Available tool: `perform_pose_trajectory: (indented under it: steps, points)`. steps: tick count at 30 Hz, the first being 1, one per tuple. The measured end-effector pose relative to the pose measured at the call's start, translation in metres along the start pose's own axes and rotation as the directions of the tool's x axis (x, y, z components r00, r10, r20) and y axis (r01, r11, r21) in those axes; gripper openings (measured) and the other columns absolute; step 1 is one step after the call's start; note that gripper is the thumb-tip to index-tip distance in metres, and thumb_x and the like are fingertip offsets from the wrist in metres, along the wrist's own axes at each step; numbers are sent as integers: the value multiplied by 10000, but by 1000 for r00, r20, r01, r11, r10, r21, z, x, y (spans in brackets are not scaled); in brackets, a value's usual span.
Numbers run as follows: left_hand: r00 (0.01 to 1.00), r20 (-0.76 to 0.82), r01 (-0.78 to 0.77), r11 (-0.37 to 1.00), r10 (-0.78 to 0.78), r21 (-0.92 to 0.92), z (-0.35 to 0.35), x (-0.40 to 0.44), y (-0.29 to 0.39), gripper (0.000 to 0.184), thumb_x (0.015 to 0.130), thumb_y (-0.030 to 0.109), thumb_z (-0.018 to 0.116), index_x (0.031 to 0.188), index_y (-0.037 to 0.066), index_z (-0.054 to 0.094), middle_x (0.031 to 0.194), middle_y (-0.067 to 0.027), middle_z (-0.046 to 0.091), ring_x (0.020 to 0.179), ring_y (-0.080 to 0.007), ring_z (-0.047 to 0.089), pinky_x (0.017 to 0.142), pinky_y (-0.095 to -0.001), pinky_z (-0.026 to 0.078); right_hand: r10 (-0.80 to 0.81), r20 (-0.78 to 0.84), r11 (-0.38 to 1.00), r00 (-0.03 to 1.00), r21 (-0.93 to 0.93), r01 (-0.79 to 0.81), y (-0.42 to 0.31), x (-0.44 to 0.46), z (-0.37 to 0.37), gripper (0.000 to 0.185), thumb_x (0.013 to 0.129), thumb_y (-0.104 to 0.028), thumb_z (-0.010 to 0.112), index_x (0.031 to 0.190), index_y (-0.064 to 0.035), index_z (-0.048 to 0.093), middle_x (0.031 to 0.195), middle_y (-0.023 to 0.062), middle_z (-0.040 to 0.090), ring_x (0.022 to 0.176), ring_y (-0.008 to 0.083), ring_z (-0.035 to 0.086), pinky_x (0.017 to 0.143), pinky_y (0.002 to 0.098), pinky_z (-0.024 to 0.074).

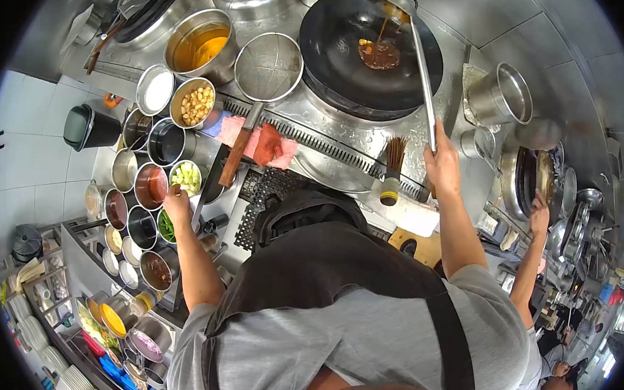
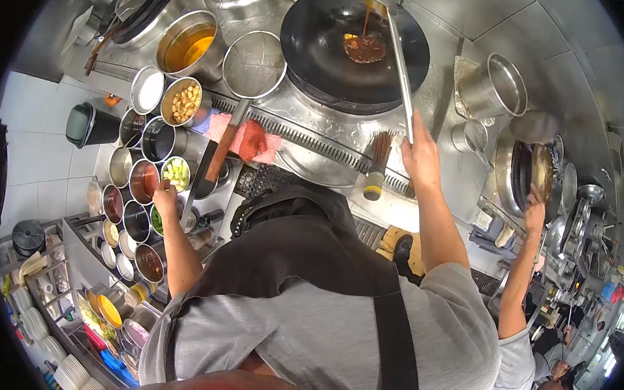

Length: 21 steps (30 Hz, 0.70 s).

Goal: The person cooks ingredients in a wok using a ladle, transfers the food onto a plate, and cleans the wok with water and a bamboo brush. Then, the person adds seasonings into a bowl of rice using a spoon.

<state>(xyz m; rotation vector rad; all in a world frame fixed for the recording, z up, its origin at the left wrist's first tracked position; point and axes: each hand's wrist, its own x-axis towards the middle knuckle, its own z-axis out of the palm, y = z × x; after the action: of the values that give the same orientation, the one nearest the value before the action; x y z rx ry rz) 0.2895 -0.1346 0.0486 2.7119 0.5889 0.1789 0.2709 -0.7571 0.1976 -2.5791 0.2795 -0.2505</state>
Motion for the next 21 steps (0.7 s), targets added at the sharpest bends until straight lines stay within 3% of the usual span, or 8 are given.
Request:
perform_pose_trajectory:
  steps: [4,6,7,8,12,14,17,21]
  points:
    - [1000,-14,3,999,-3,-32,-3,8,-7,241,762,159,577,951,64,693,853,-177,684,796,-356,665,751,-431,516,-34,-86,999,996,25,36,-7,-7,10,647,796,-31,577,1404,-94,366,1097,263,596,974,412,595,853,433,470]
    - [1000,-26,17,999,-18,-38,-7,13,-10,233,768,157,570,946,76,696,851,-179,683,811,-354,666,761,-425,519,223,90,972,971,49,-228,-25,-10,3,608,799,-17,567,1382,-81,410,1091,250,605,912,379,614,833,407,473]
    - [999,-38,-12,998,10,-58,-3,19,-20,226,770,164,574,939,82,699,849,-180,681,808,-356,665,757,-428,518,162,27,985,986,55,-164,-25,-16,10,590,804,-14,561,1375,-74,427,1032,229,618,766,292,612,762,367,481]
    - [998,-54,-29,997,26,-73,0,24,-32,219,772,171,578,932,87,701,847,-181,680,806,-357,664,753,-430,517,141,49,988,989,58,-144,-26,-21,13,590,804,-14,561,1375,-74,427,1032,229,618,766,292,612,762,367,481]
    - [995,-91,-32,999,32,7,-25,41,-22,183,775,190,609,893,96,713,813,-191,668,797,-353,656,737,-433,512,373,93,914,923,137,-382,-63,-33,31,586,811,-27,562,1379,-87,433,768,149,602,620,166,519,633,329,449]
    - [993,-116,-55,984,36,-169,-36,53,-10,174,772,187,617,879,95,718,802,-183,668,788,-350,655,736,-419,514,364,79,921,928,118,-371,-79,-36,36,572,811,-51,566,1370,-88,447,686,134,576,598,175,519,605,335,443]
    - [994,-106,-63,966,38,-252,-33,73,-3,203,766,189,631,928,112,725,805,-153,685,763,-313,672,737,-399,525,220,-73,976,973,16,-219,-69,-44,50,558,818,-108,577,1361,-82,454,678,146,575,550,192,512,566,340,436]
    - [987,-92,-155,942,133,-298,-25,89,4,206,786,210,624,939,110,717,814,-143,690,773,-306,675,739,-397,528,307,-34,947,951,111,-302,-81,-51,50,561,822,-92,582,1368,-84,452,659,132,567,510,167,475,535,326,430]
